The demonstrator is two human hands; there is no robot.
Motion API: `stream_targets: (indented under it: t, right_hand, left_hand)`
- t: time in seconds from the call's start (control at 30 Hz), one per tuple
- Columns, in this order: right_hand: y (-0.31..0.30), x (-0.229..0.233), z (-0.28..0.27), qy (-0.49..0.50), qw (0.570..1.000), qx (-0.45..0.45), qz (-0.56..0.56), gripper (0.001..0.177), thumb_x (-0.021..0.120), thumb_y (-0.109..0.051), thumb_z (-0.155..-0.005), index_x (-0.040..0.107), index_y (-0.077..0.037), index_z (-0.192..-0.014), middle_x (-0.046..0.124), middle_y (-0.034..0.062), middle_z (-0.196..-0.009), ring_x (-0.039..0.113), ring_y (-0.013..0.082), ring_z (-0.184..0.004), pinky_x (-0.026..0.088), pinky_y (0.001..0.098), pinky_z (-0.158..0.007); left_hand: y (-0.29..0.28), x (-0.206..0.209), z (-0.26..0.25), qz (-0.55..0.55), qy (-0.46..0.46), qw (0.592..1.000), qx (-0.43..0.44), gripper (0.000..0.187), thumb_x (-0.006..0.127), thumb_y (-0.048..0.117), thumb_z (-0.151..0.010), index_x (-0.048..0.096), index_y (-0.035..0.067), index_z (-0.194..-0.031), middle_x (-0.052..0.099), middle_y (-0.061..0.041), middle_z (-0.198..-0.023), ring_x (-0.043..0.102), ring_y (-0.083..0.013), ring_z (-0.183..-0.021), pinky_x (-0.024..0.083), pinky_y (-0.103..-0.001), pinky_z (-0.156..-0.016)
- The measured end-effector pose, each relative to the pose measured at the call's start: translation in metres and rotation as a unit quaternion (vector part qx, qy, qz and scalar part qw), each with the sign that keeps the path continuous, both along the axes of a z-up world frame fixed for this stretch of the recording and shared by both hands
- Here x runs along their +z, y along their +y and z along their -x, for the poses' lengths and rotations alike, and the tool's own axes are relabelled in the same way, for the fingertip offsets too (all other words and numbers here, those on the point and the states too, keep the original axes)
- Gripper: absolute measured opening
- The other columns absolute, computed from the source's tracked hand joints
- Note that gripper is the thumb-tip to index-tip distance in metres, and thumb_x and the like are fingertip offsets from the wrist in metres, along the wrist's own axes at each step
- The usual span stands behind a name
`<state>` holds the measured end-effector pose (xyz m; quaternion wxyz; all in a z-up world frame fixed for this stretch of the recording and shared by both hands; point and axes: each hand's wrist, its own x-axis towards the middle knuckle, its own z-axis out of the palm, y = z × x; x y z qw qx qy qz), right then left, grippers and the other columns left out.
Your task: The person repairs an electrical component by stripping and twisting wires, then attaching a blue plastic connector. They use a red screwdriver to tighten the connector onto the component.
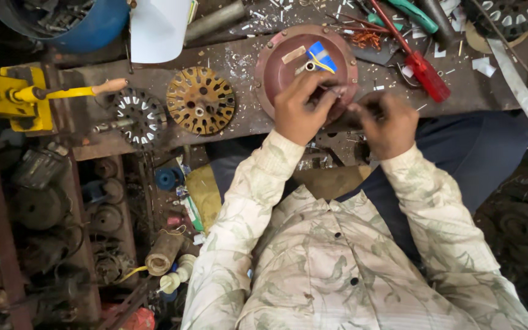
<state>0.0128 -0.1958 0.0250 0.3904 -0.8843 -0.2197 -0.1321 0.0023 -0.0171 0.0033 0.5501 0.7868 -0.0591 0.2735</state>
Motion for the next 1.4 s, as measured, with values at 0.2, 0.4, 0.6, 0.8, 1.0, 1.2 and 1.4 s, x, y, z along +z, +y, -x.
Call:
stream_targets:
  t: [0.2,0.4,0.6,0.8,1.0,1.2,1.4]
  right_hand:
    - [0.014,0.008,0.024,0.072,0.995,0.033,-0.057,0.014,0.081,-0.005,-0.095,0.07,0.001,-0.1,0.075,0.0139,-0.092,0.075,0.0196,-0.077,0.058,0.0292,-0.069]
    - [0.021,0.016,0.031,0.116,0.985,0.029,-0.122,0.015,0.076,-0.001,-0.097,0.072,0.002,-0.111,0.077,0.0128,-0.1,0.077,0.0167,-0.088,0.06,0.0278,-0.079]
    - [0.025,0.014,0.033,0.129,0.983,0.015,-0.131,0.019,0.077,0.0,-0.096,0.072,0.004,-0.113,0.077,0.0135,-0.101,0.077,0.017,-0.092,0.06,0.0281,-0.082]
    - [0.027,0.004,0.034,0.147,0.982,-0.008,-0.119,0.013,0.077,-0.002,-0.097,0.075,0.003,-0.109,0.077,0.0131,-0.095,0.076,0.0157,-0.081,0.059,0.0279,-0.072]
    - [0.032,0.0,0.038,0.136,0.983,-0.031,-0.116,0.012,0.079,-0.005,-0.098,0.07,0.003,-0.099,0.076,0.0126,-0.09,0.075,0.0153,-0.075,0.058,0.0279,-0.068]
    - [0.041,0.007,0.051,0.116,0.988,-0.041,-0.096,0.014,0.079,-0.007,-0.095,0.07,0.003,-0.099,0.073,0.0125,-0.085,0.073,0.016,-0.071,0.056,0.0275,-0.064]
    - [0.028,0.012,0.051,0.108,0.988,0.027,-0.11,0.012,0.072,-0.005,-0.099,0.068,0.003,-0.108,0.072,0.0134,-0.091,0.069,0.0179,-0.073,0.054,0.0271,-0.068]
  left_hand:
    - [-0.005,-0.009,-0.003,-0.086,-0.012,0.995,0.039,0.017,0.081,0.015,-0.092,0.073,0.011,-0.107,0.074,-0.005,-0.099,0.076,-0.022,-0.082,0.059,-0.031,-0.074]
    - [0.005,-0.033,-0.002,0.277,0.085,0.942,-0.169,0.033,0.066,0.013,-0.109,0.056,0.009,-0.141,0.069,-0.013,-0.134,0.073,-0.0196,-0.115,0.058,-0.031,-0.101]
    - [0.013,-0.039,0.008,0.295,0.026,0.919,-0.26,0.078,0.06,-0.001,-0.107,0.011,0.021,-0.164,0.028,-0.014,-0.172,0.065,-0.0282,-0.13,0.058,-0.035,-0.108]
    - [0.034,0.006,0.018,0.036,-0.126,0.972,-0.196,0.085,0.074,-0.005,-0.1,0.02,0.026,-0.158,0.037,-0.014,-0.164,0.069,-0.0267,-0.124,0.064,-0.027,-0.096]
    - [0.056,0.023,0.049,0.024,-0.055,0.998,-0.002,0.041,0.072,-0.007,-0.1,0.056,0.002,-0.136,0.066,-0.01,-0.138,0.076,-0.0211,-0.104,0.063,-0.027,-0.083]
    - [0.026,0.008,0.071,-0.139,-0.079,0.987,-0.004,0.039,0.071,-0.009,-0.087,0.069,0.005,-0.123,0.07,-0.009,-0.125,0.075,-0.0262,-0.099,0.058,-0.035,-0.082]
    - [0.017,-0.016,0.059,-0.13,-0.04,0.989,-0.052,0.045,0.068,-0.009,-0.085,0.067,0.007,-0.127,0.067,-0.01,-0.13,0.071,-0.0297,-0.11,0.058,-0.038,-0.095]
